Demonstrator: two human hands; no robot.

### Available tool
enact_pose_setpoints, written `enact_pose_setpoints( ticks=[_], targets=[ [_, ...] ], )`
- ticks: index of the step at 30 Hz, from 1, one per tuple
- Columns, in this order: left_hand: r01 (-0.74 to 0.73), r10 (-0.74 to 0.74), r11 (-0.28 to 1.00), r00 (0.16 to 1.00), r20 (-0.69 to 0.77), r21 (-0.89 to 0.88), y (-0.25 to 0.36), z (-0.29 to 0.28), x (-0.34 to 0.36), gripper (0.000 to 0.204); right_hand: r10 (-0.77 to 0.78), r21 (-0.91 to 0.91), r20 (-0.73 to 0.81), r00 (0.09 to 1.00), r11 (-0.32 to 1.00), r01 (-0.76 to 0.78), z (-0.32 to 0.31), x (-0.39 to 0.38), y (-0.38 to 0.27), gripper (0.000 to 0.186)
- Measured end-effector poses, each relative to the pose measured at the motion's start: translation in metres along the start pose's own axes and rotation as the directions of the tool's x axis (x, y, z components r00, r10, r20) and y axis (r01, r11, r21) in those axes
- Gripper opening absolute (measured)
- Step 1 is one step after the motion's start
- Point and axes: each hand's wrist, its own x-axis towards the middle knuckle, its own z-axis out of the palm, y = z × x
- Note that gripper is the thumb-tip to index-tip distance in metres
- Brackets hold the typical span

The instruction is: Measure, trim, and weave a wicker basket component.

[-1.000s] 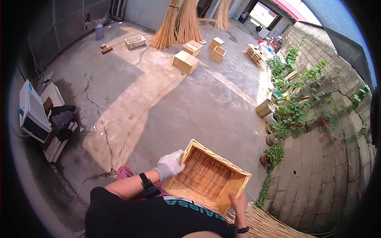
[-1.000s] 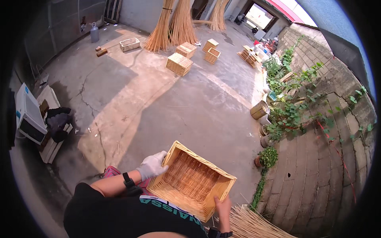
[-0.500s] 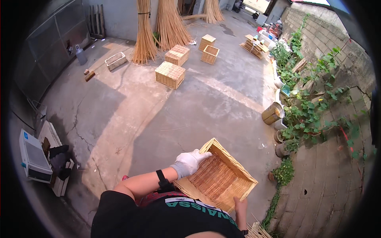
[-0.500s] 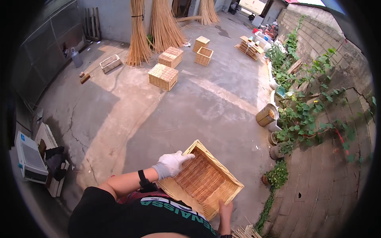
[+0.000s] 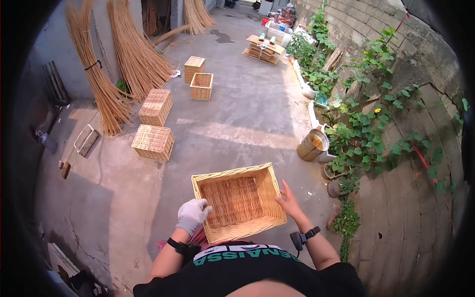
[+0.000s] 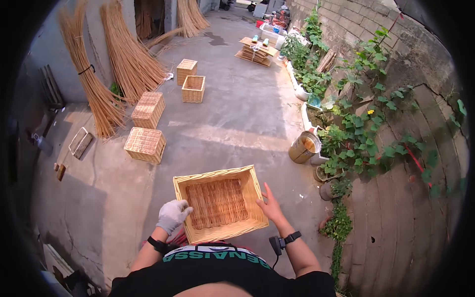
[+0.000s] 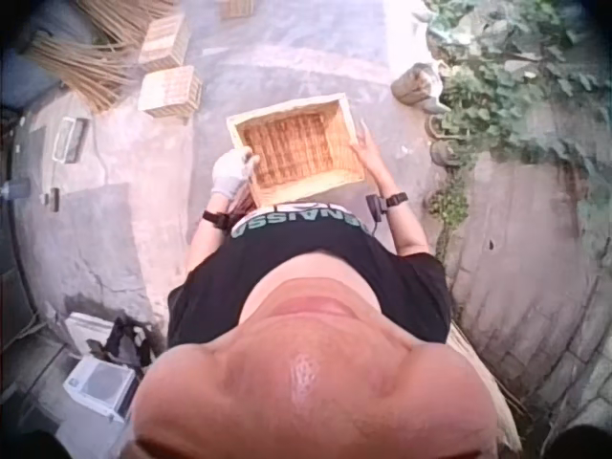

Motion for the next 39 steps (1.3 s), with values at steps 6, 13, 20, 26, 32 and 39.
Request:
enact_pose_setpoints(
  ticks=[6, 13, 20, 26, 32, 39],
  targets=[
    [-0.051, 0.027, 0.988, 0.986, 0.167, 0.144, 0.013, -0.028, 0.208, 0.034, 0.634, -0.332, 0.129, 0.763, 0.752, -0.569, -0.029, 0.03, 0.168, 0.046],
    [0.222, -0.283, 0.922, 0.946, 0.159, 0.318, -0.043, -0.014, 0.395, 0.037, 0.764, -0.45, 0.381, 0.52, 0.645, -0.618, 0.019, 0.039, 0.311, 0.043],
    [0.56, -0.614, 0.777, 0.774, 0.153, 0.286, -0.086, -0.038, 0.543, 0.04, 0.771, -0.565, 0.246, 0.587, 0.606, -0.56, -0.114, 0.34, 0.327, 0.038],
    [0.712, -0.719, 0.695, 0.686, 0.116, 0.101, -0.111, -0.027, 0.683, 0.042, 0.691, -0.21, -0.034, 0.722, 0.701, -0.681, -0.24, 0.599, 0.364, 0.032],
    [0.718, -0.715, 0.692, 0.669, 0.202, 0.071, -0.136, -0.016, 0.816, 0.046, 0.643, -0.215, 0.019, 0.766, 0.751, -0.625, -0.231, 0.769, 0.352, 0.032],
    [0.781, -0.791, 0.568, 0.431, 0.434, 0.26, -0.172, -0.032, 0.974, 0.04, 0.663, -0.465, 0.47, 0.582, 0.747, -0.475, -0.13, 0.873, 0.297, 0.035]
  ],
)
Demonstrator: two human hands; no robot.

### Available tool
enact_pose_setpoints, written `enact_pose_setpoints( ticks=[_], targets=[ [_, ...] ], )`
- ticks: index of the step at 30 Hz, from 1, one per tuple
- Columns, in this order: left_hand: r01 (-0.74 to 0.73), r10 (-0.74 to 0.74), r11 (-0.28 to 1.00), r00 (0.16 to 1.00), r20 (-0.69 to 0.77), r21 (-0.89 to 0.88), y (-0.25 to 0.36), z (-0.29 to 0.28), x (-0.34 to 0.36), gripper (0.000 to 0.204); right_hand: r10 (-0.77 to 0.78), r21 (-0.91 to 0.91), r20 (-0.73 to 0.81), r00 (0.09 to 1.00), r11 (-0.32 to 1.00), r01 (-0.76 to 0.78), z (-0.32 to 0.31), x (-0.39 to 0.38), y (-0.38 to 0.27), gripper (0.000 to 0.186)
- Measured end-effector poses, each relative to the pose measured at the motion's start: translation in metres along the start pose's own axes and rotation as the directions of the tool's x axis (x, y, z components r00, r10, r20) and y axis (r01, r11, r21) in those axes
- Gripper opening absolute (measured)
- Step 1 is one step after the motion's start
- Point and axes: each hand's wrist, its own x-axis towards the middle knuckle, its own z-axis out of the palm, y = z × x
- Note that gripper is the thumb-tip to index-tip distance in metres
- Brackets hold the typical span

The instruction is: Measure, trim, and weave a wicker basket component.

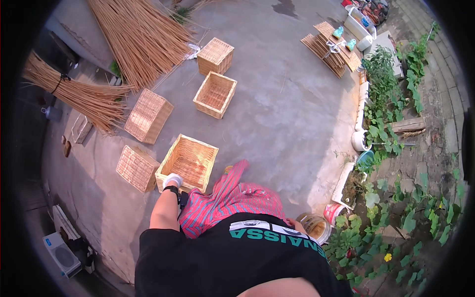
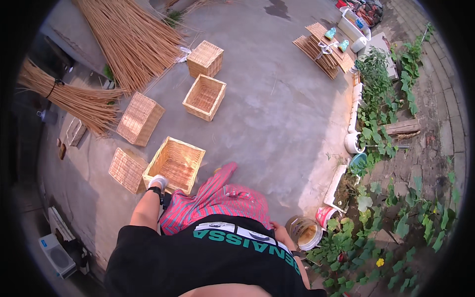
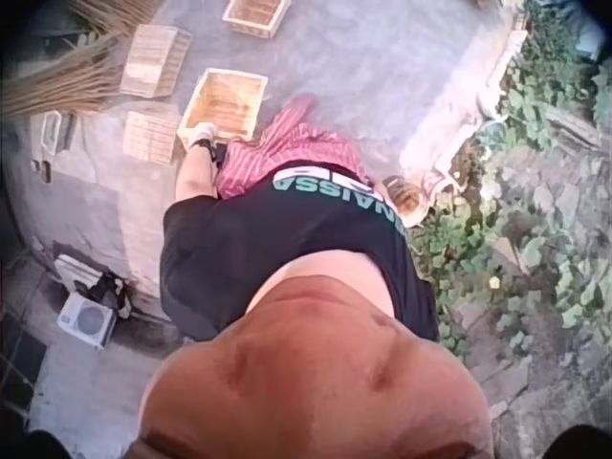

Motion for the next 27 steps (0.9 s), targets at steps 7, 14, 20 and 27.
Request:
enact_pose_setpoints(
  ticks=[7, 14, 20, 27],
  targets=[
    [0.04, -0.04, 0.999, 0.999, -0.019, 0.005, 0.065, -0.109, 0.079, 0.049, 0.042, 0.168, -0.012, 0.999, 0.985, -0.039, -0.124, 0.098, -0.094, 0.038],
    [-0.332, 0.454, 0.289, 0.873, -0.176, -0.898, 0.341, -0.224, 0.029, 0.035, 0.179, 0.057, 0.024, 0.983, 0.982, -0.181, -0.229, 0.241, -0.063, 0.038],
    [-0.213, 0.451, 0.685, 0.875, 0.176, -0.696, 0.43, -0.257, 0.016, 0.035, 0.252, 0.268, 0.011, 0.968, 0.932, -0.246, -0.359, 0.376, -0.056, 0.036],
    [-0.08, 0.036, 0.239, 0.997, -0.073, -0.968, 0.486, -0.338, 0.106, 0.023, 0.097, 0.034, -0.355, 0.93, 0.995, -0.091, -0.524, 0.555, -0.123, 0.031]
  ],
)
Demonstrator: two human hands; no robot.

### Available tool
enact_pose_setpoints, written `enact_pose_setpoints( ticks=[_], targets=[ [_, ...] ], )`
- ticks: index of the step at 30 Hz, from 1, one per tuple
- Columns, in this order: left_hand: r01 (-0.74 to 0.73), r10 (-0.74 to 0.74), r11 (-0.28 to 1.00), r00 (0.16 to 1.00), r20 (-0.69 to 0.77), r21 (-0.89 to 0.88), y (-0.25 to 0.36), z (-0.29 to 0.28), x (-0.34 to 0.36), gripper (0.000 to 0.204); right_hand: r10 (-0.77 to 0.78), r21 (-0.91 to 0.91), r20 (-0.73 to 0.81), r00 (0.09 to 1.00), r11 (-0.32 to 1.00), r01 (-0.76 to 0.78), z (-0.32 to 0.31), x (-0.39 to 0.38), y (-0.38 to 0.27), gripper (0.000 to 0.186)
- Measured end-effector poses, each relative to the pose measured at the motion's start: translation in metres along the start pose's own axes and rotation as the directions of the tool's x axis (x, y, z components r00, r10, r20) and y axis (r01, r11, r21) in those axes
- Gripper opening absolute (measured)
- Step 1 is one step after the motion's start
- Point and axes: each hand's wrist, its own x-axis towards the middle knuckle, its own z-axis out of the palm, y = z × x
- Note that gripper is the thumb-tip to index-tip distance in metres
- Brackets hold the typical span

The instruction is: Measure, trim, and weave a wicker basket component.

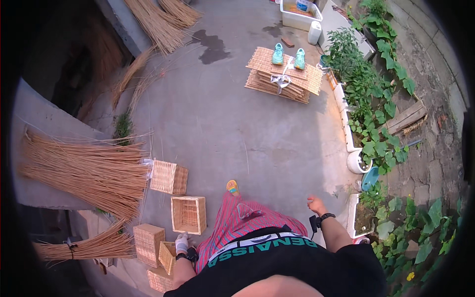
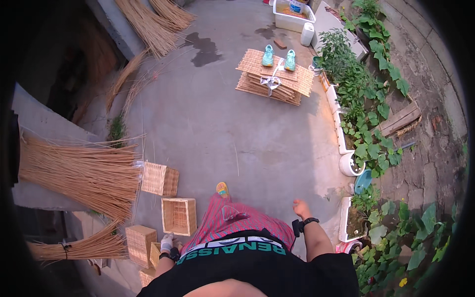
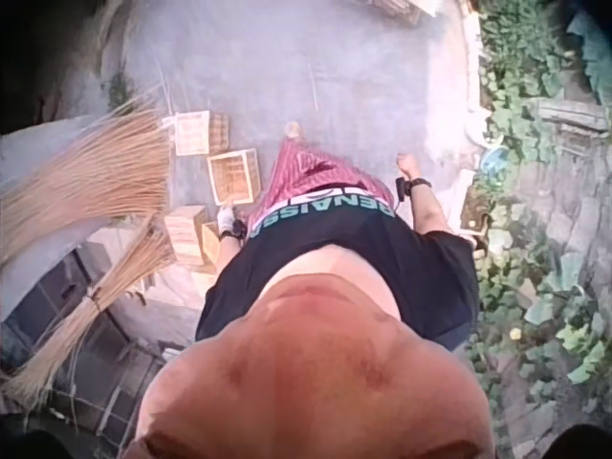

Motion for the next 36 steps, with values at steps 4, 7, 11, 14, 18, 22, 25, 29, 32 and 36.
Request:
enact_pose_setpoints(
  ticks=[4, 7, 11, 14, 18, 22, 25, 29, 32, 36],
  targets=[
    [0.028, -0.063, 0.983, 0.98, 0.188, 0.181, 0.052, 0.017, 0.086, 0.021, 0.069, 0.158, 0.116, 0.991, 0.984, -0.087, -0.005, 0.097, -0.118, 0.031],
    [-0.251, 0.035, 0.729, 0.943, 0.33, 0.637, 0.179, 0.063, 0.145, 0.028, 0.037, 0.177, 0.187, 0.982, 0.982, -0.071, -0.021, 0.135, -0.211, 0.033],
    [-0.171, 0.242, 0.557, 0.97, 0.038, 0.813, 0.36, 0.152, 0.192, 0.029, -0.013, 0.105, 0.3, 0.954, 0.994, -0.019, -0.02, 0.194, -0.29, 0.035],
    [-0.372, 0.438, 0.67, 0.897, 0.063, 0.643, 0.453, 0.192, 0.256, 0.025, -0.266, 0.126, 0.295, 0.918, 0.963, 0.238, -0.015, 0.272, -0.343, 0.034],
    [-0.411, 0.234, 0.869, 0.833, 0.501, 0.277, 0.615, 0.329, 0.253, 0.032, 0.008, 0.115, 0.302, 0.953, 0.992, -0.044, -0.062, 0.363, -0.425, 0.035],
    [-0.672, 0.31, 0.374, 0.74, 0.597, 0.639, 0.705, 0.361, 0.287, 0.033, -0.114, 0.046, 0.296, 0.948, 0.993, 0.105, -0.083, 0.496, -0.454, 0.034],
    [-0.421, 0.235, 0.581, 0.906, 0.351, 0.697, 0.757, 0.377, 0.305, 0.035, 0.204, 0.099, 0.296, 0.933, 0.965, -0.243, -0.137, 0.556, -0.522, 0.028],
    [-0.383, 0.257, 0.474, 0.922, 0.291, 0.793, 0.752, 0.313, 0.405, 0.036, 0.23, -0.09, 0.485, 0.844, 0.973, -0.213, -0.181, 0.704, -0.57, 0.032],
    [-0.196, 0.141, 0.616, 0.98, 0.138, 0.763, 0.815, 0.334, 0.43, 0.035, -0.145, -0.143, 0.198, 0.969, 0.974, 0.175, -0.247, 0.77, -0.664, 0.04],
    [-0.098, 0.059, 0.73, 0.995, 0.08, 0.676, 0.913, 0.394, 0.484, 0.034, -0.059, 0.099, 0.042, 0.997, 0.994, 0.055, -0.334, 0.866, -0.767, 0.039]
  ],
)
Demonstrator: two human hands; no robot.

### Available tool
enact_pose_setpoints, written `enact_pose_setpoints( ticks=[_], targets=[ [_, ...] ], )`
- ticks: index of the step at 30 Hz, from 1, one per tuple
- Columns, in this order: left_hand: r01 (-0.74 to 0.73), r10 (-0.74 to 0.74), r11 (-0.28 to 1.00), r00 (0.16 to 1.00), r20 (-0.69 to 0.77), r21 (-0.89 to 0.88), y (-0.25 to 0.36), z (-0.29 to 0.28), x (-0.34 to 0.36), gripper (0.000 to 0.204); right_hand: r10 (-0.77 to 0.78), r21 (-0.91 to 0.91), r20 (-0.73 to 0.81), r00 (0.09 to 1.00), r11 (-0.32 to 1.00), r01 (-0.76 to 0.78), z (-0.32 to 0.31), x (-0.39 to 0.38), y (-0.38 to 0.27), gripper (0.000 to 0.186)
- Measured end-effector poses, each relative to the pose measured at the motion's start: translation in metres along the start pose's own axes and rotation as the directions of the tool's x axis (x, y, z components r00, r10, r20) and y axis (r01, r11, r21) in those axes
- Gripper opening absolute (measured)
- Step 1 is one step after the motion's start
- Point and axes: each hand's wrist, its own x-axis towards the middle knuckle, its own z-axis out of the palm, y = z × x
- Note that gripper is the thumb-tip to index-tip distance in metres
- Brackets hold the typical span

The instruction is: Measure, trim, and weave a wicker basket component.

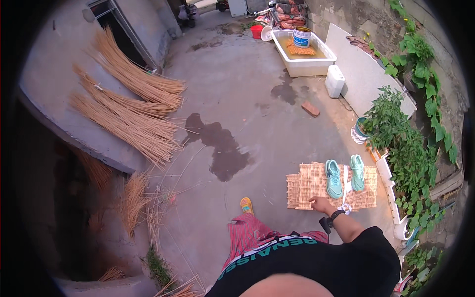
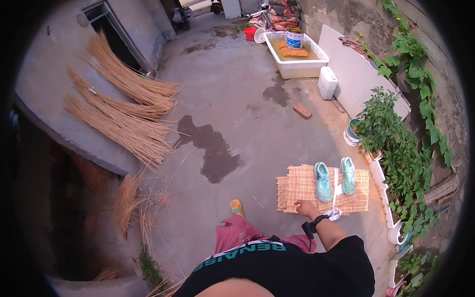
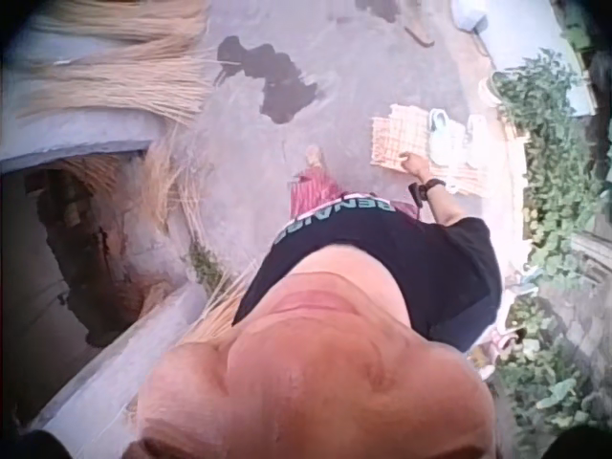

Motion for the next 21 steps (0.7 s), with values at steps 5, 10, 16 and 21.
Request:
enact_pose_setpoints(
  ticks=[5, 10, 16, 21],
  targets=[
    [0.097, -0.091, 0.954, 0.995, 0.035, -0.284, 0.156, -0.063, 0.135, 0.032, 0.172, 0.261, -0.073, 0.982, 0.954, -0.148, -0.027, 0.103, -0.036, 0.03],
    [0.008, -0.047, 0.913, 0.995, -0.085, -0.409, 0.425, -0.115, 0.269, 0.027, 0.244, 0.314, 0.279, 0.929, 0.891, -0.328, -0.056, 0.17, -0.098, 0.028],
    [-0.433, 0.43, 0.881, 0.901, -0.059, -0.193, 0.808, -0.121, 0.306, 0.033, 0.313, 0.456, 0.108, 0.944, 0.828, -0.327, -0.088, 0.3, -0.139, 0.034],
    [-0.292, 0.44, 0.79, 0.883, 0.167, -0.539, 0.997, -0.042, 0.286, 0.031, 0.035, -0.261, 0.267, 0.963, 0.965, 0.037, -0.155, 0.437, -0.121, 0.032]
  ],
)
